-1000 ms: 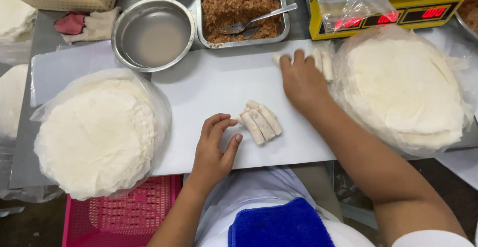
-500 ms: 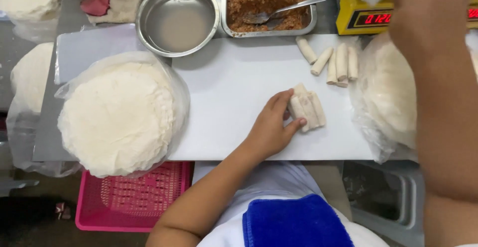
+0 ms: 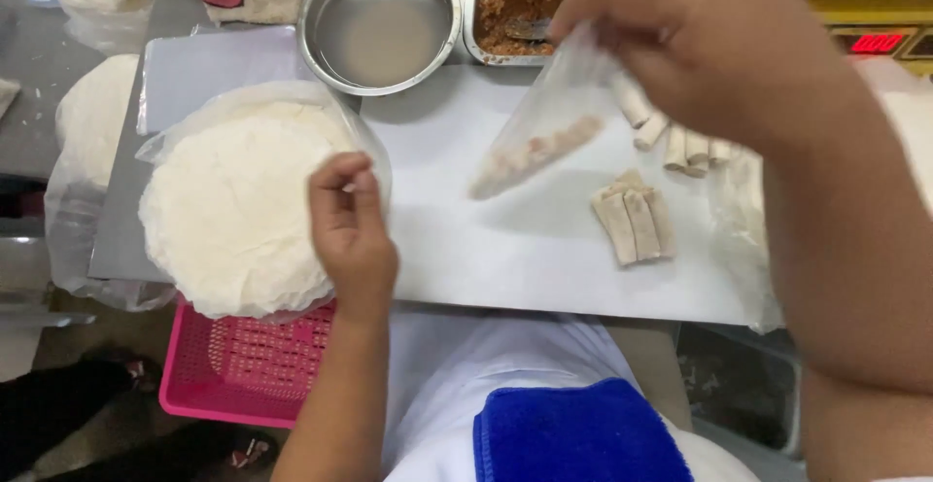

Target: Rolling spring rolls with meat filling and placing them into plastic bags for packaging.

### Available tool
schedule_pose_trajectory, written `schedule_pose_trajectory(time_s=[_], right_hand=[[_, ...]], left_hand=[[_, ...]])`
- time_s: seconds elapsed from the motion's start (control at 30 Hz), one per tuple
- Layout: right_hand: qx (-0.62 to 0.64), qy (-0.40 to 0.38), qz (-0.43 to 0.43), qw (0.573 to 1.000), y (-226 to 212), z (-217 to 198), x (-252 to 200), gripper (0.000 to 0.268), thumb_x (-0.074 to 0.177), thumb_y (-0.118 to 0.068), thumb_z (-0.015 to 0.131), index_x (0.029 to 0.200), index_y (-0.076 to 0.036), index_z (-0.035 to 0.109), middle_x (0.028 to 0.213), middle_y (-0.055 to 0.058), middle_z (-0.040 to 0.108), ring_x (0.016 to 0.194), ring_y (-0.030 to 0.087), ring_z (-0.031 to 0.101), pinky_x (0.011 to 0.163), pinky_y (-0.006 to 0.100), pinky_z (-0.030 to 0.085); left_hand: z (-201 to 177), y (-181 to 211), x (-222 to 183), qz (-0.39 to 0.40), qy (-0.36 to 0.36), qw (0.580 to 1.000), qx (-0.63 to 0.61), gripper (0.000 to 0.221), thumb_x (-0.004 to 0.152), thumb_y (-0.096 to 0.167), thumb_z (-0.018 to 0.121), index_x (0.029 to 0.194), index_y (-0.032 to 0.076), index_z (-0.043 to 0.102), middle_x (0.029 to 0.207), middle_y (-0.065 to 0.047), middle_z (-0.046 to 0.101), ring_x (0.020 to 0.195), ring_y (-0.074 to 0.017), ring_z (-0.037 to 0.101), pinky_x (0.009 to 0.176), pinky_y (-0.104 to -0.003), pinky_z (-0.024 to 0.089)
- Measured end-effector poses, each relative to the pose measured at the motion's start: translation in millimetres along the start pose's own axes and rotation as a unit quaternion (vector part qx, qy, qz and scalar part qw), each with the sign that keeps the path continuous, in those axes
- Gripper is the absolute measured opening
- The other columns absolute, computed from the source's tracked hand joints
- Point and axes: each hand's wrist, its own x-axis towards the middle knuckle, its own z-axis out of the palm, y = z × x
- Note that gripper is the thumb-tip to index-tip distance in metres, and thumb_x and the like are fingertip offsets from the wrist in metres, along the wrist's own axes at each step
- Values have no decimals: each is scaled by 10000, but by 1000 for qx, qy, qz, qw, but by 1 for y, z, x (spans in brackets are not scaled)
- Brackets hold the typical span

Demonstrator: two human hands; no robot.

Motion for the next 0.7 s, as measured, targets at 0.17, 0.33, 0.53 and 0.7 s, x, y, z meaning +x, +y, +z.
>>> schedule_pose_trajectory(time_s=[0.17,0.33,0.53,0.7], right_hand=[[232,-164,-40,958,-64,27,-35,241,951,-103,667,1172,-127,761,1100,160,681,1068,394,587,829,482,523],[169,-273,395,861,-73,2,-82,471,1014,-408,523,1350,-97,633,1318,143,644,1238,313,572,1010,521,457],[206,-140,421,872,-108,59,-150,743,881,-271,679,1523,-19,401,1477,236,485,1361,395,446,1150,497,327],[425,0,508,749,-105,65,-163,660,901,-52,668,1482,-78,358,1298,197,545,1169,322,605,949,447,547]], left_hand=[[-25,16,29,62,-18,994,94,190,1136,135,447,1245,38,568,1252,-102,576,1253,-225,564,1151,-348,467],[25,-47,18,-7,-365,842,396,585,1062,415,416,1576,142,357,1666,-184,220,1510,-457,166,1123,-720,213],[33,-91,39,237,-323,763,508,534,1016,445,643,1479,186,582,1660,-176,279,1507,-504,104,1087,-818,224],[83,-27,-12,206,-290,893,274,442,1010,354,614,1377,109,593,1258,-164,605,1207,-375,614,1055,-494,484]])
